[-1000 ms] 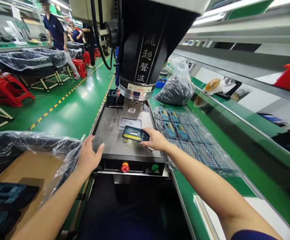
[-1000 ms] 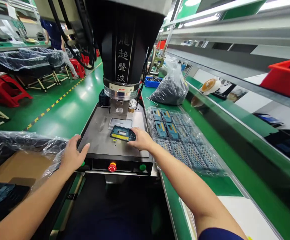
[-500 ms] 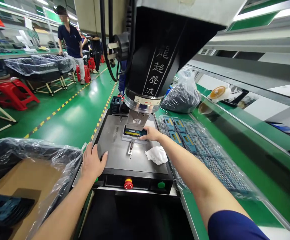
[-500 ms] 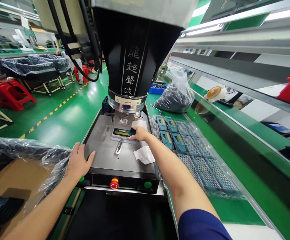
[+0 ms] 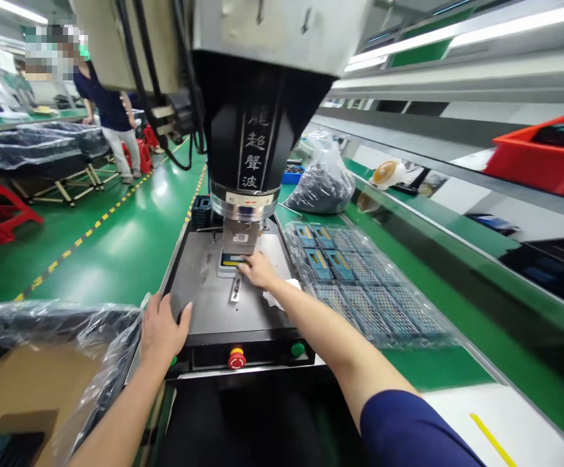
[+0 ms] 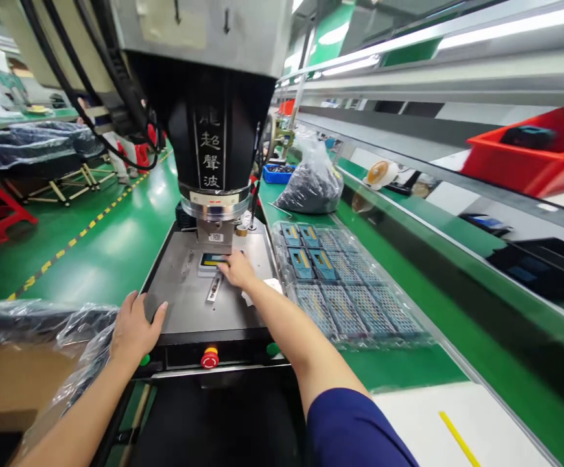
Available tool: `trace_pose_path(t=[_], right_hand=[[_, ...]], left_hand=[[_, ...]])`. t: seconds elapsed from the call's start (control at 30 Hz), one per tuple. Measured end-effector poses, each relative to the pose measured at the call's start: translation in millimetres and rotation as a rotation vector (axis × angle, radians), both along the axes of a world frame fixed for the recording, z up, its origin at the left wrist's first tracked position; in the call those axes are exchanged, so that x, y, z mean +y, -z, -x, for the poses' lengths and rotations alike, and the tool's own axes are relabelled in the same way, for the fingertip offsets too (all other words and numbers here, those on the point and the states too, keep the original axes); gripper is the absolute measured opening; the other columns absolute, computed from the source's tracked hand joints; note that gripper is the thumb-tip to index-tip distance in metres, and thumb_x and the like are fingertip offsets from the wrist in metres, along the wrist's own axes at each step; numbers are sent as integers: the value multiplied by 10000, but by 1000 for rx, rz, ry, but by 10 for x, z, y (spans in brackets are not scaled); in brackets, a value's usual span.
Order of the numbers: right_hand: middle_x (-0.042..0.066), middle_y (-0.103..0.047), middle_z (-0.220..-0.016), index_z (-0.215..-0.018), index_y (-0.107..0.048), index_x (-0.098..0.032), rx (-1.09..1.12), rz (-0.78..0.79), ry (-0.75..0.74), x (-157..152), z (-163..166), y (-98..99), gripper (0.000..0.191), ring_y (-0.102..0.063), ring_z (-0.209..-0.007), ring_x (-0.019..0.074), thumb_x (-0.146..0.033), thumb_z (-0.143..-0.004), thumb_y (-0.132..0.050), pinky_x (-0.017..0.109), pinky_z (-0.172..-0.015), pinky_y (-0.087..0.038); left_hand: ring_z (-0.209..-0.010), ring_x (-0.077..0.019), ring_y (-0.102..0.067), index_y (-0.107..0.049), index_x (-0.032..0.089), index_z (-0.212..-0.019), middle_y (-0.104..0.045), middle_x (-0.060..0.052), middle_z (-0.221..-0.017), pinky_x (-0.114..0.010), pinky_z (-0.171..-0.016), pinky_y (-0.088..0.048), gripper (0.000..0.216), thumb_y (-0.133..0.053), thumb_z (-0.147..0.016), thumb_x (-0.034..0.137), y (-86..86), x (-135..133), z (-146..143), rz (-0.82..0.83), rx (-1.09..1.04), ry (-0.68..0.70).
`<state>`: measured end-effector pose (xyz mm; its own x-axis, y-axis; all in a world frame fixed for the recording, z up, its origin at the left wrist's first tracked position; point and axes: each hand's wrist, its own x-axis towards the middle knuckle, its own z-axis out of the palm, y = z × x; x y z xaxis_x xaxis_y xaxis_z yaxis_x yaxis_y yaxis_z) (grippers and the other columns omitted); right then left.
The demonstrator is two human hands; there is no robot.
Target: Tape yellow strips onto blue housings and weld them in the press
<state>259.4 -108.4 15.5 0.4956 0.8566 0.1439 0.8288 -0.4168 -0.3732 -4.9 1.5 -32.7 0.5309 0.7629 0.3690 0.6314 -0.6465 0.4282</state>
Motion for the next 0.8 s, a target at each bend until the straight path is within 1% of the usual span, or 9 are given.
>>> trace_pose_path(t=[0.13,0.23,0.3,0.37,0.43,0.53,0.6,0.7,0.8], right_hand=[[6,-593,-1244,-981,-699,-262,-20,31,-31,11,153,-58,330,-393,-1259,251,-382,-985,-392,512,-1092,-193],[43,-525,-1343,-1079,-672,-262,-22,54,-2,39,225,-89,333,-323,-1319,288,-446,-964,-419,567,-1085,-184],[89,-441,-1420,-1208,-600,-227,-27,50,-2,2,302,-110,417,-281,-1348,292,-508,-930,-468,566,-1098,-176],[121,-401,-1442,-1286,-526,-181,-52,-27,3,-134,436,-113,500,-250,-1367,284,-514,-915,-494,538,-1113,-185],[130,-432,-1411,-1310,-489,-157,-92,-182,16,-393,620,-68,495,-268,-1362,270,-462,-920,-503,497,-1120,-220],[141,-466,-1370,-1333,-458,-151,-152,-392,19,-964,939,139,484,-374,-1301,260,-371,-907,-521,463,-1113,-284],[155,-424,-1402,-1392,-385,-158,-211,-454,118,-1368,1156,373,533,-350,-1326,288,-325,-901,-512,514,-1105,-297],[169,-265,-1504,-1489,-191,-188,-301,-436,332,-1805,1448,796,659,-255,-1383,344,-299,-913,-490,602,-1075,-310],[173,-97,-1556,-1518,-12,-181,-308,-362,455,-1952,1616,1169,753,-199,-1398,381,-306,-928,-463,632,-1053,-338]], left_hand=[[-1308,-370,-369,-497,47,-1244,-401,-248,-1368,-514,-1073,-354,678,-374,-853,586,24,6,8,-37,-27,31],[-1311,-368,-370,-503,45,-1234,-423,-247,-1351,-520,-1083,-345,683,-387,-842,592,22,8,4,-71,-93,83],[-1329,-347,-357,-495,53,-1239,-431,-236,-1354,-504,-1111,-314,644,-393,-853,558,18,-29,59,-116,-174,130],[-1357,-320,-327,-466,74,-1272,-409,-219,-1389,-480,-1140,-274,590,-418,-867,498,40,-119,200,-178,-238,178],[-1379,-305,-297,-410,115,-1334,-365,-195,-1440,-477,-1152,-253,568,-463,-868,436,111,-268,415,-227,-245,212],[-1404,-317,-245,-265,184,-1440,-268,-164,-1511,-515,-1153,-230,649,-498,-864,372,322,-558,757,-237,-202,220],[-1423,-338,-180,-138,203,-1487,-179,-159,-1551,-545,-1154,-199,731,-487,-866,363,511,-735,921,-193,-148,215],[-1435,-357,-108,8,213,-1501,-98,-163,-1573,-577,-1148,-172,810,-462,-868,395,802,-885,1022,-109,-47,219],[-1435,-359,-89,74,203,-1492,-59,-185,-1574,-590,-1144,-159,846,-447,-866,431,1003,-908,993,-70,3,219]])
